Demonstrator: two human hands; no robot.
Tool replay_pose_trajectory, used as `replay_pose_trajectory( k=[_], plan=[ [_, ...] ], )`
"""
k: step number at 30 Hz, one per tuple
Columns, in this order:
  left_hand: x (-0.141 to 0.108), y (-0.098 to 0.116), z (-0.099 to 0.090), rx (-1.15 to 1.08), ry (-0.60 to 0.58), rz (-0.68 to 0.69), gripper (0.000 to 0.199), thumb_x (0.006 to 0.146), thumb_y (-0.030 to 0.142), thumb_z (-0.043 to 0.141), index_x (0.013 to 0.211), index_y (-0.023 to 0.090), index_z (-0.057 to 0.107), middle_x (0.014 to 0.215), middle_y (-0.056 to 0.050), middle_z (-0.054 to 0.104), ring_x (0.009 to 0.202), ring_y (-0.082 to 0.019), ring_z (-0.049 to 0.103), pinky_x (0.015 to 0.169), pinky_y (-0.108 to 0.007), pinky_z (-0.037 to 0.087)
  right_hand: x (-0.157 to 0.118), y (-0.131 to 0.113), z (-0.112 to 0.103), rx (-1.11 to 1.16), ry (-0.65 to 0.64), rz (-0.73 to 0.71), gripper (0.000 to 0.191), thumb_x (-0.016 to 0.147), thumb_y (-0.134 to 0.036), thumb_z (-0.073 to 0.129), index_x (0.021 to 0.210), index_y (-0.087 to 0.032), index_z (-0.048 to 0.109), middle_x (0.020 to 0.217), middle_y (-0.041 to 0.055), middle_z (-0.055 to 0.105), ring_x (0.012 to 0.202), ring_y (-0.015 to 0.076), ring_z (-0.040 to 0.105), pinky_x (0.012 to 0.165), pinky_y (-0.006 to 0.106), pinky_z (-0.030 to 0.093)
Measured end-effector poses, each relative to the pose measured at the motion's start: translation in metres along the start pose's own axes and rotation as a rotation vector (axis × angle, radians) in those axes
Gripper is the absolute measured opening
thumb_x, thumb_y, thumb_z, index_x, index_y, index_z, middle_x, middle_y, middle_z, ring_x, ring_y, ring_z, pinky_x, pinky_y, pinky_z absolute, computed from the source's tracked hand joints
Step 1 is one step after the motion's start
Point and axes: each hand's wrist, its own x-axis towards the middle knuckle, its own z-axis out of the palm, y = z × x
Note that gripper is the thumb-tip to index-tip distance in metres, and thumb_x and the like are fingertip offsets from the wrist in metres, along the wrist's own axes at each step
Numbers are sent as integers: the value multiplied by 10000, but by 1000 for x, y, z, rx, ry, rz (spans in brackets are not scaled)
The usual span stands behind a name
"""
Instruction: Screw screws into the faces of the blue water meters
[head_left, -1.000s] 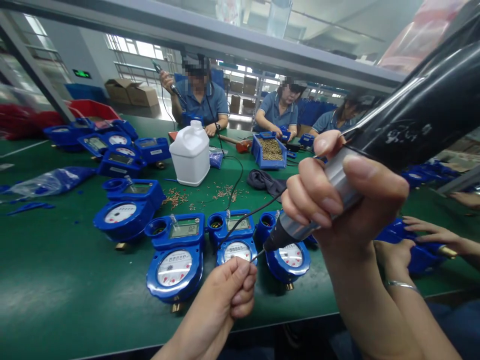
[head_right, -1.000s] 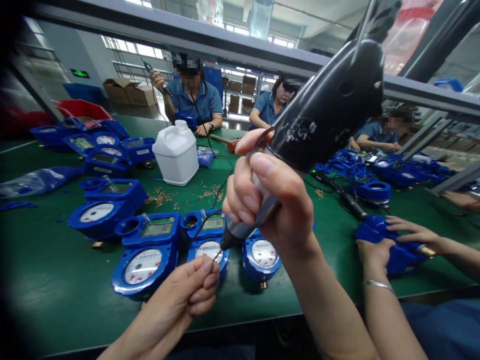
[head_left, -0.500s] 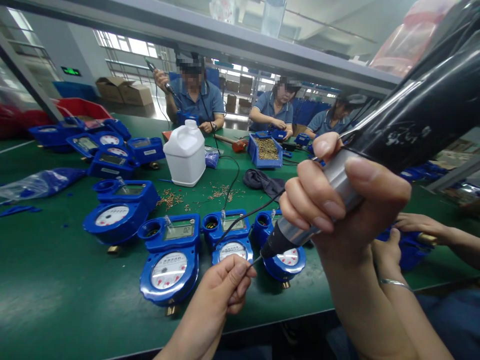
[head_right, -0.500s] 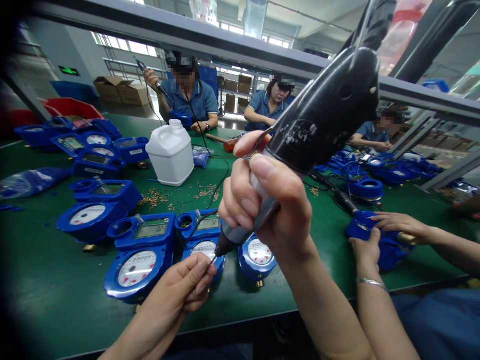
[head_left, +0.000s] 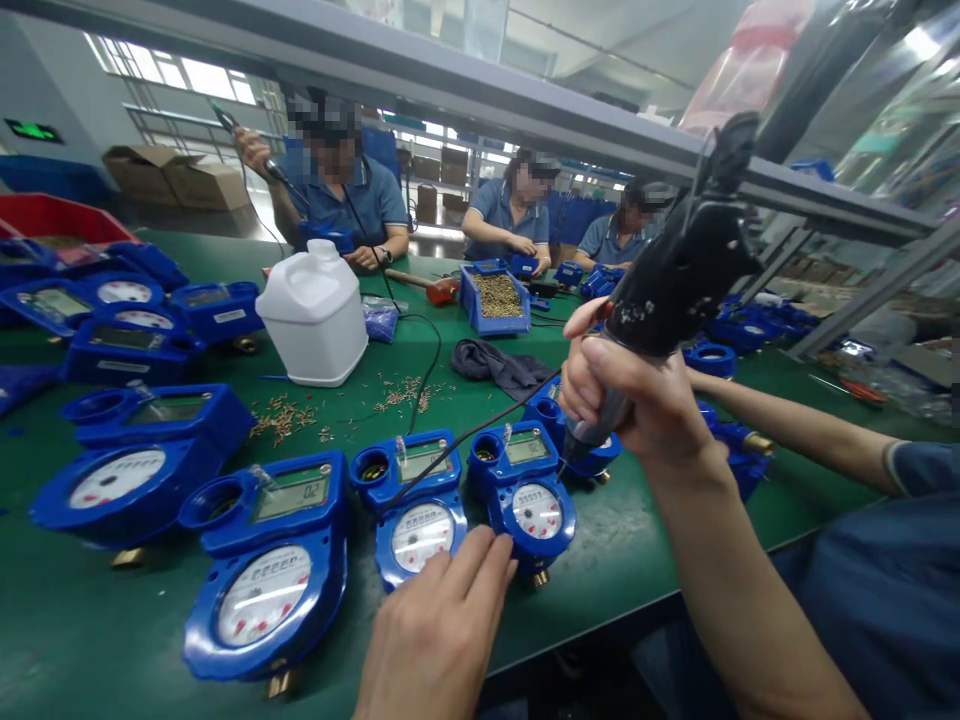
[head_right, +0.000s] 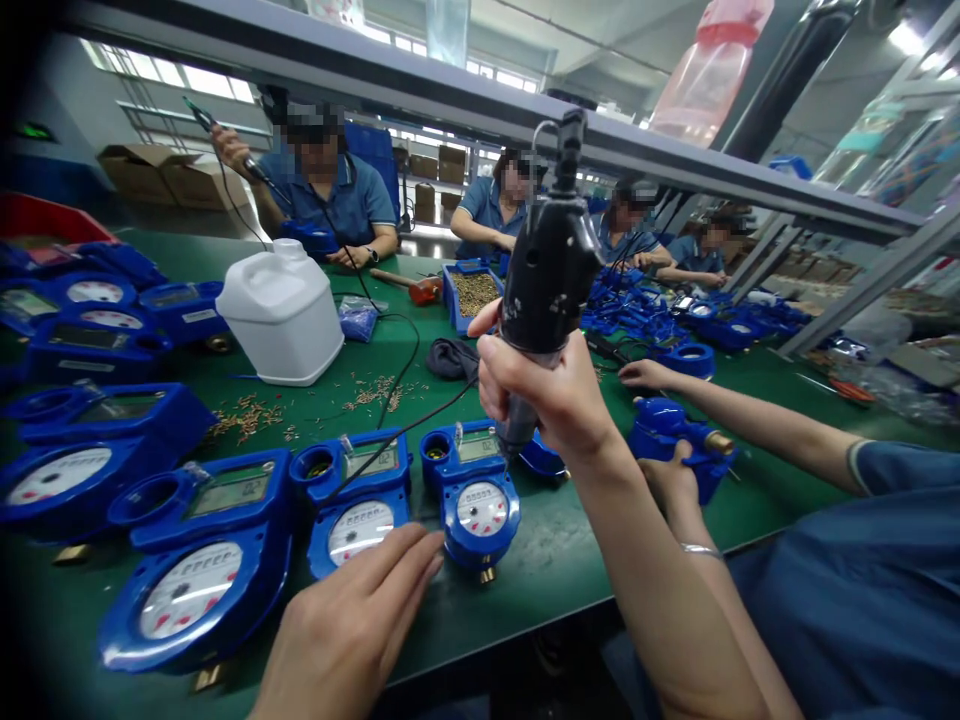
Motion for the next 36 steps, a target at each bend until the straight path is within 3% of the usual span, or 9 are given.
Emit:
replay_pose_trajectory(
  k=[4, 8, 20, 27, 31, 36],
  plan=[
    [10, -4, 9, 159, -81, 55, 394, 884, 243, 541, 1276, 210, 551, 1258, -51, 618, 762, -196, 626, 588, -278, 428, -4, 7, -8, 5, 30, -8, 154, 826, -232, 603, 938, -178, 513, 495, -74, 455, 374, 79, 404, 404, 220, 367],
    [13, -5, 11, 242, -119, 123, 389, 888, 268, 534, 1270, 201, 568, 1286, -58, 595, 706, -201, 597, 576, -306, 420, -6, 8, -13, 20, 38, -8, 168, 820, -249, 611, 932, -191, 501, 494, -81, 443, 368, 80, 396, 392, 216, 365],
    [10, -14, 21, 207, -56, 169, 418, 869, 235, 574, 1284, 189, 555, 1267, -63, 604, 727, -183, 600, 614, -302, 422, -30, 54, -17, 74, 127, 41, 153, 846, -223, 599, 798, -204, 454, 481, -88, 440, 359, 73, 384, 380, 203, 342],
    [6, -9, 23, 183, 31, 117, 495, 830, 230, 630, 1314, 214, 527, 1180, -64, 658, 685, -186, 587, 612, -309, 403, -33, 56, -19, 85, 128, 0, 121, 851, -201, 577, 808, -211, 464, 487, -88, 429, 364, 71, 373, 375, 200, 348],
    [9, -7, 23, 225, 38, 151, 418, 823, 221, 639, 1235, 169, 597, 1192, -81, 647, 655, -178, 582, 587, -313, 382, -33, 58, -20, 92, 123, -3, 123, 834, -222, 582, 925, -217, 499, 473, -95, 426, 342, 74, 349, 360, 203, 339],
    [11, -6, 24, 283, 32, 187, 354, 832, 232, 625, 1177, 150, 639, 1167, -98, 660, 636, -172, 575, 581, -313, 382, -33, 57, -19, 109, 97, 15, 105, 824, -257, 580, 871, -234, 489, 458, -97, 417, 330, 76, 333, 357, 200, 341]
  ],
)
